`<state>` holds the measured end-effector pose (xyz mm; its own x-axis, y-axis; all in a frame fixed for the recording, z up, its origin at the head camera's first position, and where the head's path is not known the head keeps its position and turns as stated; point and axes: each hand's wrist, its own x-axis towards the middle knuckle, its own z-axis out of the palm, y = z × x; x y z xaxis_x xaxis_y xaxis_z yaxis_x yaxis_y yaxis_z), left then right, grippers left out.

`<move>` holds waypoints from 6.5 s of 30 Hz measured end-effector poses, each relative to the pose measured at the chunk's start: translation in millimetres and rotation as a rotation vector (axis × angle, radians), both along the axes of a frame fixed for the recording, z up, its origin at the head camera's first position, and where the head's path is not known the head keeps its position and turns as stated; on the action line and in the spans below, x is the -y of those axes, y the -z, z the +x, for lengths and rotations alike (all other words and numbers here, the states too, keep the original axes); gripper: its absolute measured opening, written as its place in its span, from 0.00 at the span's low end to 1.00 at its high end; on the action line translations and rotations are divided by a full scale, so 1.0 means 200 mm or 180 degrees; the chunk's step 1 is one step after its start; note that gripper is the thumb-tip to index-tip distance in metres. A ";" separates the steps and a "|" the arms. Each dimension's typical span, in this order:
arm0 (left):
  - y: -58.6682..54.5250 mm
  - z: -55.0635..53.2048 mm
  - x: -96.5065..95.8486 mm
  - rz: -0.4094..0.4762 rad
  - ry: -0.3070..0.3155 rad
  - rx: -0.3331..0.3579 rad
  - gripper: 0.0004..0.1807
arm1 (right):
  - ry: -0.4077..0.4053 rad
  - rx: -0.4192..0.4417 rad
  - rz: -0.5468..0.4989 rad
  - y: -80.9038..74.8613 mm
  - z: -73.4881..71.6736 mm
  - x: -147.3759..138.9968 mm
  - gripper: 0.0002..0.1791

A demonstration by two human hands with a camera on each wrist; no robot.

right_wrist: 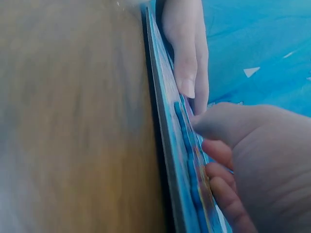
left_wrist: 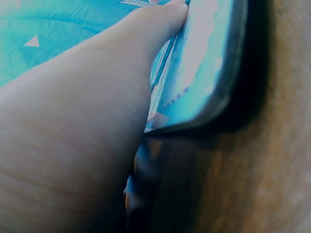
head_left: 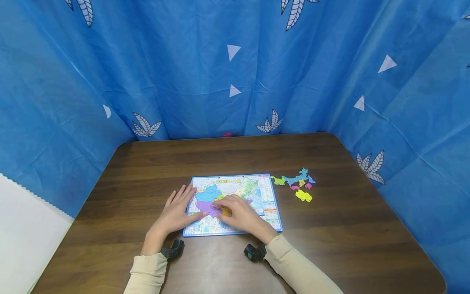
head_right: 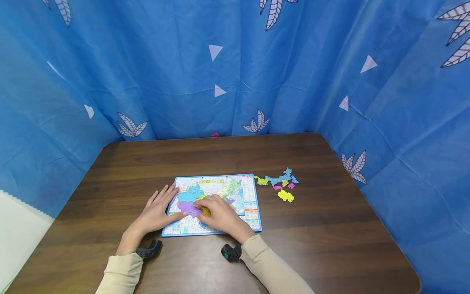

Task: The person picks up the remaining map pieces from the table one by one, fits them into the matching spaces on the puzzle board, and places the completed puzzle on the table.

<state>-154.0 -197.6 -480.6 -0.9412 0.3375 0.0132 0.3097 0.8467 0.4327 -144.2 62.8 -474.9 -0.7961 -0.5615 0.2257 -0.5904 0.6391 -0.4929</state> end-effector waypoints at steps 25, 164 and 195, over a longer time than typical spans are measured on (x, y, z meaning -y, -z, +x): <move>0.00 -0.02 0.01 0.0101 0.0059 0.0073 0.57 | 0.0373 -0.0182 -0.0295 -0.09 -0.03 -0.28 0.19; 0.01 -0.03 0.01 0.0029 -0.0025 0.0091 0.57 | 0.1900 0.1185 0.0010 -0.15 -0.04 -1.06 0.32; 0.00 -0.03 0.01 0.0030 -0.0010 0.0062 0.56 | 0.1822 0.0986 -0.0037 -0.15 -0.04 -1.01 0.30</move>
<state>-159.9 -198.9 -480.6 -0.9424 0.3346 -0.0019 0.2985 0.8434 0.4467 -152.6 265.6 -445.0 -0.9979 -0.0282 -0.0587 0.0122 0.8040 -0.5945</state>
